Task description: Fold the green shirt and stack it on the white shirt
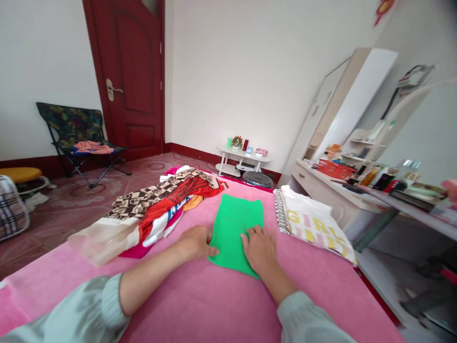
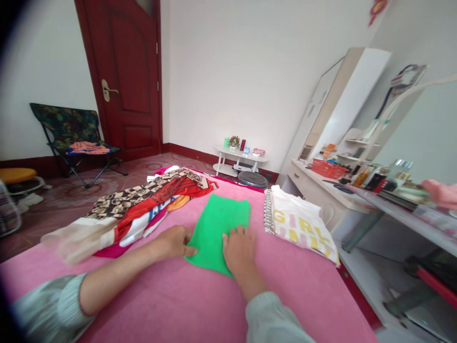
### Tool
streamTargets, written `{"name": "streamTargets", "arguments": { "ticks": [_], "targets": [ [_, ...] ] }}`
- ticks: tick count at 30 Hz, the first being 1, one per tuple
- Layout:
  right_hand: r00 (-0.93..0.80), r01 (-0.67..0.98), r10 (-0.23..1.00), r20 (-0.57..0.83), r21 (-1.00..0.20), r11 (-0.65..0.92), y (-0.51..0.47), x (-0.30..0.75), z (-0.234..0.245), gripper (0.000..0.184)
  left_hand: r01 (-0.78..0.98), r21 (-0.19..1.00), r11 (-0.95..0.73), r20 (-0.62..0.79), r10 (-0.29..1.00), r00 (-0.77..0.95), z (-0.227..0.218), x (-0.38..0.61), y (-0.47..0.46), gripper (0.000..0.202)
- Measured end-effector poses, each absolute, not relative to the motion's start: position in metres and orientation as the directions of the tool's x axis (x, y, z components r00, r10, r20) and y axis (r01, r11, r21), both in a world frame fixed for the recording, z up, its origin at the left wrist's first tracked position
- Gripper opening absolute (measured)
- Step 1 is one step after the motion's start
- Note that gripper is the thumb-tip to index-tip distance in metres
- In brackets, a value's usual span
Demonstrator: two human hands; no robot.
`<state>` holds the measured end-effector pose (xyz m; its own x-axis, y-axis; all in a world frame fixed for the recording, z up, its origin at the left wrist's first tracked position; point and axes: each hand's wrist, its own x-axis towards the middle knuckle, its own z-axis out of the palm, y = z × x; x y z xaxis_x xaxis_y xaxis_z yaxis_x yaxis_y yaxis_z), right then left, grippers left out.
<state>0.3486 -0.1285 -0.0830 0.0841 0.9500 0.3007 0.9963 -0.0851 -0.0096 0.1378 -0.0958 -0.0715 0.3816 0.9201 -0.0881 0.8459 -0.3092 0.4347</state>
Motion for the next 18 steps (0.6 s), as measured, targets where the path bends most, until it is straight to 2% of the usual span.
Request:
{"name": "streamTargets", "arguments": {
  "ticks": [3,7,11,14,18],
  "targets": [
    [0.108,0.992,0.97,0.217,0.033,-0.118,-0.101,0.337,-0.058,0.045,0.805,0.506,-0.309,-0.038,0.925,0.379,-0.069,0.142,-0.104,0.025],
    [0.091,0.993,0.984,0.155,-0.089,-0.078,-0.057,0.303,-0.037,0.048,0.762,0.552,-0.34,0.08,0.931,0.357,-0.071,0.149,-0.114,0.022],
    [0.081,0.99,0.993,0.081,-0.119,-0.071,-0.028,0.266,-0.04,0.055,0.69,0.62,-0.374,0.152,0.92,0.362,-0.079,0.154,-0.123,0.017],
    [0.095,0.988,0.995,0.044,-0.127,-0.088,-0.018,0.253,-0.046,0.049,0.603,0.677,-0.421,0.203,0.896,0.396,-0.084,0.156,-0.128,0.013],
    [0.111,0.984,0.991,0.075,-0.145,-0.099,-0.014,0.261,-0.051,0.031,0.537,0.72,-0.44,0.234,0.882,0.409,-0.089,0.158,-0.131,0.011]
  ]
}}
